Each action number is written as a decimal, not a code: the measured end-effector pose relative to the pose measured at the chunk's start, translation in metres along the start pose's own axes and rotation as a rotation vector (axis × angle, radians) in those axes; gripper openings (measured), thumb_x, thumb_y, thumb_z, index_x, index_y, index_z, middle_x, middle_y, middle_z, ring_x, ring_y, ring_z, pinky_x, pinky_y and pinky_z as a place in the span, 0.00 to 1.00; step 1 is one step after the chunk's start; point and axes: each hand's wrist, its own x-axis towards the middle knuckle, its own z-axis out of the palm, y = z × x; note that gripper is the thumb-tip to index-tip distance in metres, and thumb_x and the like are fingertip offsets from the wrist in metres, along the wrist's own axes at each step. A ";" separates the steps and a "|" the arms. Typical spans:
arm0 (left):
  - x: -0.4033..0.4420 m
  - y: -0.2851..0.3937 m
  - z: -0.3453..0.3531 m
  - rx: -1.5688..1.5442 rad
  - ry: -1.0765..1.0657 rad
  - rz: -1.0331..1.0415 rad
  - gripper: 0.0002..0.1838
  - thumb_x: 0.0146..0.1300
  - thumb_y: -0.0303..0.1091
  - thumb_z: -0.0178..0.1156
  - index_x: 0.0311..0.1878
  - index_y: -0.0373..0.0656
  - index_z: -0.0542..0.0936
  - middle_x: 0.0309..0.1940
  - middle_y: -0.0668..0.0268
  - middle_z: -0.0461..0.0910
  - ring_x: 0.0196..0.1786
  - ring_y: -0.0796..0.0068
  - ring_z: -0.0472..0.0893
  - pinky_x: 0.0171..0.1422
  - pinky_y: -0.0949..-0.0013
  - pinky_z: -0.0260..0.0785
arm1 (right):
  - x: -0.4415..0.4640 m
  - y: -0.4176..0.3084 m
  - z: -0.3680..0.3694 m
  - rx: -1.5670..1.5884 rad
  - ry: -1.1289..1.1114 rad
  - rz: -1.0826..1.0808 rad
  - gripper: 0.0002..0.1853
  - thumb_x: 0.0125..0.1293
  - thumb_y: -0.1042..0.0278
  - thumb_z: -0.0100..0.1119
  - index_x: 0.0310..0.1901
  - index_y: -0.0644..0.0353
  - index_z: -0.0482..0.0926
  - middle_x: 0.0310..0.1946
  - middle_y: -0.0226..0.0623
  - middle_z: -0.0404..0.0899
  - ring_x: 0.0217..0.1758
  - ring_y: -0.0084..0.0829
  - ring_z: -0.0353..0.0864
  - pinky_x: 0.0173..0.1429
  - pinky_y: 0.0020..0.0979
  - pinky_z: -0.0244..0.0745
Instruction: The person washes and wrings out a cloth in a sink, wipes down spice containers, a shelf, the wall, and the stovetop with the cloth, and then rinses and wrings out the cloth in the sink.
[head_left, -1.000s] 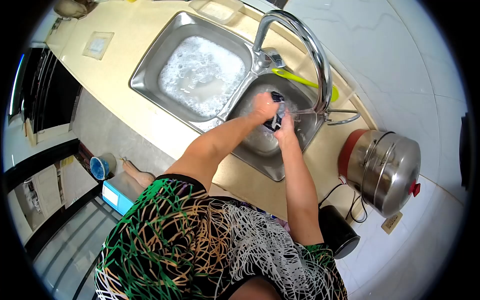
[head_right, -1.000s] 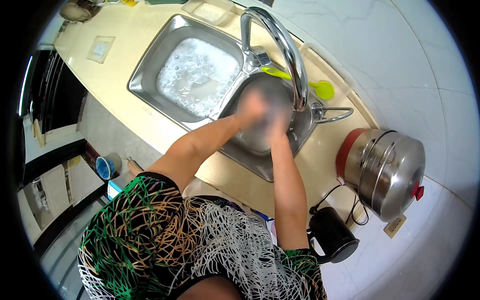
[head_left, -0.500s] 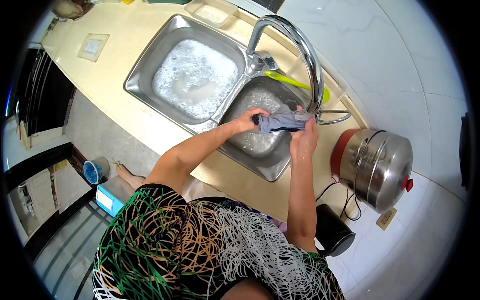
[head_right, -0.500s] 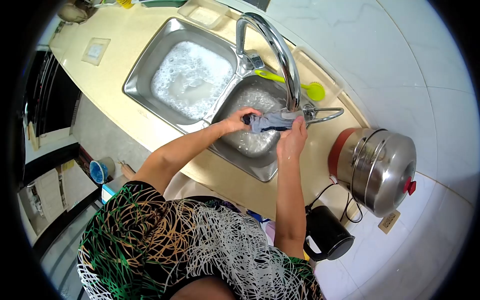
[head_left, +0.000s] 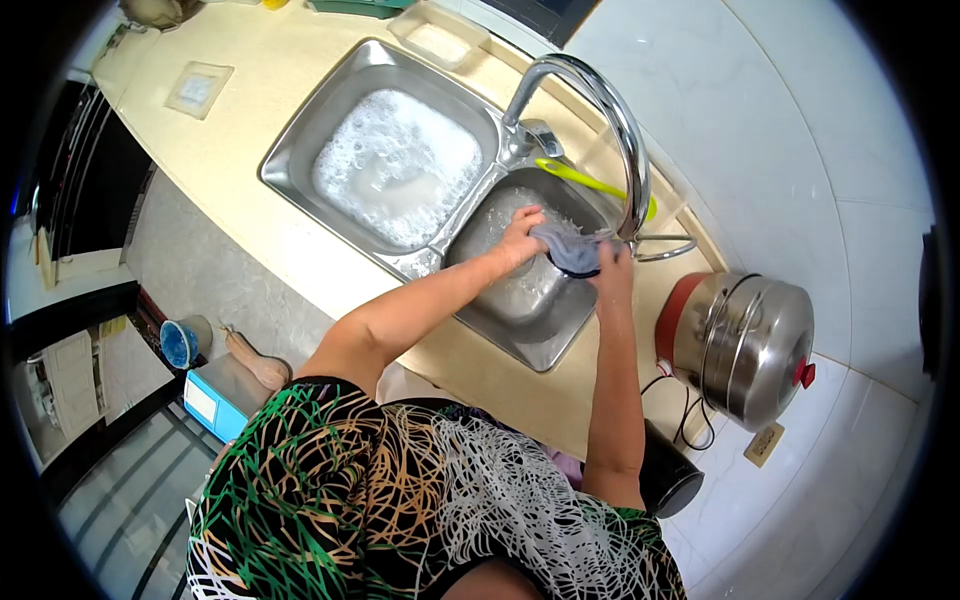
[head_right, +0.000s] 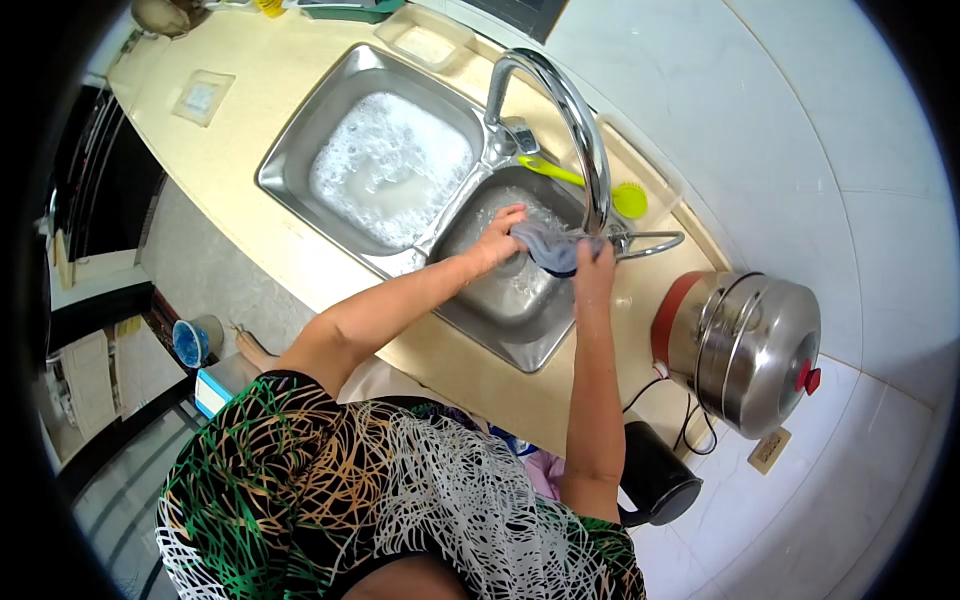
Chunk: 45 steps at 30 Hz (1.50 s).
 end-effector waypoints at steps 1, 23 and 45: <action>-0.005 0.010 -0.003 0.029 0.042 0.063 0.20 0.41 0.19 0.61 0.42 0.42 0.76 0.58 0.62 0.65 0.58 0.68 0.67 0.58 0.70 0.63 | 0.004 0.014 -0.006 -0.568 -0.047 -0.344 0.19 0.66 0.67 0.45 0.54 0.69 0.64 0.45 0.49 0.74 0.48 0.44 0.75 0.56 0.42 0.67; -0.029 0.040 -0.051 -0.552 -0.216 -0.266 0.18 0.42 0.18 0.52 0.41 0.37 0.74 0.35 0.62 0.79 0.39 0.74 0.78 0.46 0.74 0.69 | 0.005 0.000 0.100 -1.361 -0.152 -0.749 0.31 0.56 0.74 0.51 0.64 0.50 0.60 0.36 0.48 0.75 0.36 0.46 0.78 0.40 0.43 0.71; -0.027 0.045 -0.069 -1.241 -0.538 -0.560 0.25 0.57 0.35 0.51 0.59 0.43 0.66 0.52 0.55 0.73 0.56 0.56 0.72 0.62 0.54 0.61 | -0.029 0.079 0.016 0.638 -1.086 0.749 0.57 0.41 0.25 0.53 0.68 0.50 0.45 0.65 0.57 0.49 0.62 0.68 0.55 0.43 0.58 0.75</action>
